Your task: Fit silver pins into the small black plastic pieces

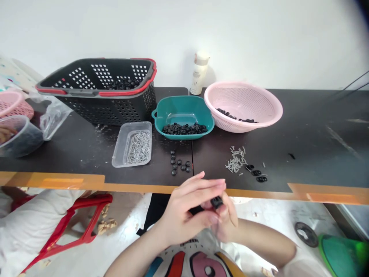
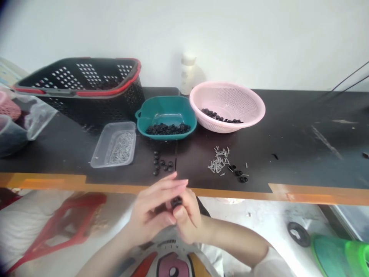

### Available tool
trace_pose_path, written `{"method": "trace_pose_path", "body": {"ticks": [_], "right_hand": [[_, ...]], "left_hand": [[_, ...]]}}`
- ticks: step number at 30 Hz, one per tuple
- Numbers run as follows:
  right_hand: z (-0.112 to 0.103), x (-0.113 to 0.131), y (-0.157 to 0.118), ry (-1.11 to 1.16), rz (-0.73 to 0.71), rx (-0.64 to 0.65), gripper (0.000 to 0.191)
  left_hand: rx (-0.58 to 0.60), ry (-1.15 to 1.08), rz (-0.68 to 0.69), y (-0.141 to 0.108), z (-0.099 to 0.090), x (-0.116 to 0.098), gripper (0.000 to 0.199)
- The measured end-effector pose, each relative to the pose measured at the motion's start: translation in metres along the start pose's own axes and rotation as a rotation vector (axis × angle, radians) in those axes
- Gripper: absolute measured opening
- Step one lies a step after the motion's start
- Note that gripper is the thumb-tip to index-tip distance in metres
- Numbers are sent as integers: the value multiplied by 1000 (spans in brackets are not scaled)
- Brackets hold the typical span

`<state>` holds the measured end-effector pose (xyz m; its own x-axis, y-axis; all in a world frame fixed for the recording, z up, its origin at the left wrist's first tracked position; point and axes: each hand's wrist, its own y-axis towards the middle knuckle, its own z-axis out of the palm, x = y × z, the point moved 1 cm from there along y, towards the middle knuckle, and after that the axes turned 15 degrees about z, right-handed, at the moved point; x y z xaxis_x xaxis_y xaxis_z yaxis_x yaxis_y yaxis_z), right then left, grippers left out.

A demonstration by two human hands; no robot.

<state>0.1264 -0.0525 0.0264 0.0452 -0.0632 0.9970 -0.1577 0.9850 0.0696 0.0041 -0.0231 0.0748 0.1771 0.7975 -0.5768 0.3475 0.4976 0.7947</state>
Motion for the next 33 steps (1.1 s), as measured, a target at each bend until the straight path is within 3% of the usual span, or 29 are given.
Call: {"method": "trace_pose_path", "body": {"ticks": [3, 5, 10, 17, 26, 33], "right_hand": [[-8, 13, 10, -61, -132, 65, 35], [-12, 20, 14, -152, -132, 128, 38], [-16, 25, 18, -114, 20, 181, 40], [-16, 17, 15, 54, 377, 202, 51], [-39, 17, 19, -411, 388, 109, 46], [-34, 9, 12, -378, 376, 230, 33]], "left_hand": [[-23, 66, -13, -2, -7, 6, 41], [-20, 100, -19, -4, -9, 9, 41], [76, 96, -60, -9, -7, 17, 54], [202, 290, -115, -4, -17, 18, 30], [337, 646, -203, -34, -13, 17, 21], [249, 498, -262, -45, -8, 23, 25]]}}
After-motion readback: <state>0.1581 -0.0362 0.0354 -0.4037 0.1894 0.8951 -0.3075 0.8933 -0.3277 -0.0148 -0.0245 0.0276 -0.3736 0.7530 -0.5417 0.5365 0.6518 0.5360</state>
